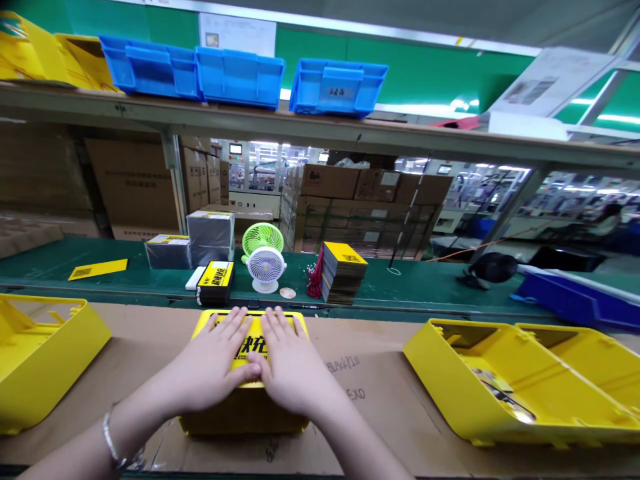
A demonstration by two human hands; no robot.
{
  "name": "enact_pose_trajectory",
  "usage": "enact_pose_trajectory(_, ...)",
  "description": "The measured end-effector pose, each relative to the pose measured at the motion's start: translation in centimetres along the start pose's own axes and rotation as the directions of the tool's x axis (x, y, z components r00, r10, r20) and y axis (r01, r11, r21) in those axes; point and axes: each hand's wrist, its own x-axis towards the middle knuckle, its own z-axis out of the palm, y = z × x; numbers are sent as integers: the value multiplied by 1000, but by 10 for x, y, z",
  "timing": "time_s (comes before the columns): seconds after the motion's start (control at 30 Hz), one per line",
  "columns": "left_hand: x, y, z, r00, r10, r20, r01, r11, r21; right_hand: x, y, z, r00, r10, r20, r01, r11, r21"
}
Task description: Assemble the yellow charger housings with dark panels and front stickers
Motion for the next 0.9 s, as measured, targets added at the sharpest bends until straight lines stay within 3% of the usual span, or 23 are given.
enact_pose_trajectory(0.13,7,0,-2,996,66,55,-65,998,-17,3,-6,-4,995,-87,51,85,995,45)
enact_pose_trajectory(0.27,-12,-28,-15,999,8,41,-4,995,-96,-11,19,-10,999,23,27,-28,984,175)
enact_pose_trajectory(0.37,-35,-42,-17,998,-70,0,66,946,-316,-32,38,-8,991,133,-1,-120,895,429)
enact_pose_trajectory(0.47,-60,-47,3,981,-193,-30,134,779,-612,-54,48,10,987,160,-27,-85,651,754)
enact_pose_trajectory(0.53,-76,-51,29,955,-295,14,194,591,-783,-66,48,33,983,180,-31,-61,484,873)
enact_pose_trajectory(0.57,-84,-53,44,941,-333,53,226,506,-832,-70,48,46,978,209,-25,-72,443,894)
enact_pose_trajectory(0.63,-96,-58,71,932,-351,87,243,431,-869,-74,46,73,949,315,-31,-123,458,881)
enact_pose_trajectory(0.73,-106,-61,90,938,-339,74,239,477,-846,-74,45,93,874,471,-124,-194,570,798)
enact_pose_trajectory(0.83,-99,-52,77,938,-338,69,228,456,-860,-73,45,79,810,549,-208,-235,628,741)
enact_pose_trajectory(0.9,-87,-42,62,935,-339,105,218,315,-924,-75,42,60,759,603,-245,-274,638,720)
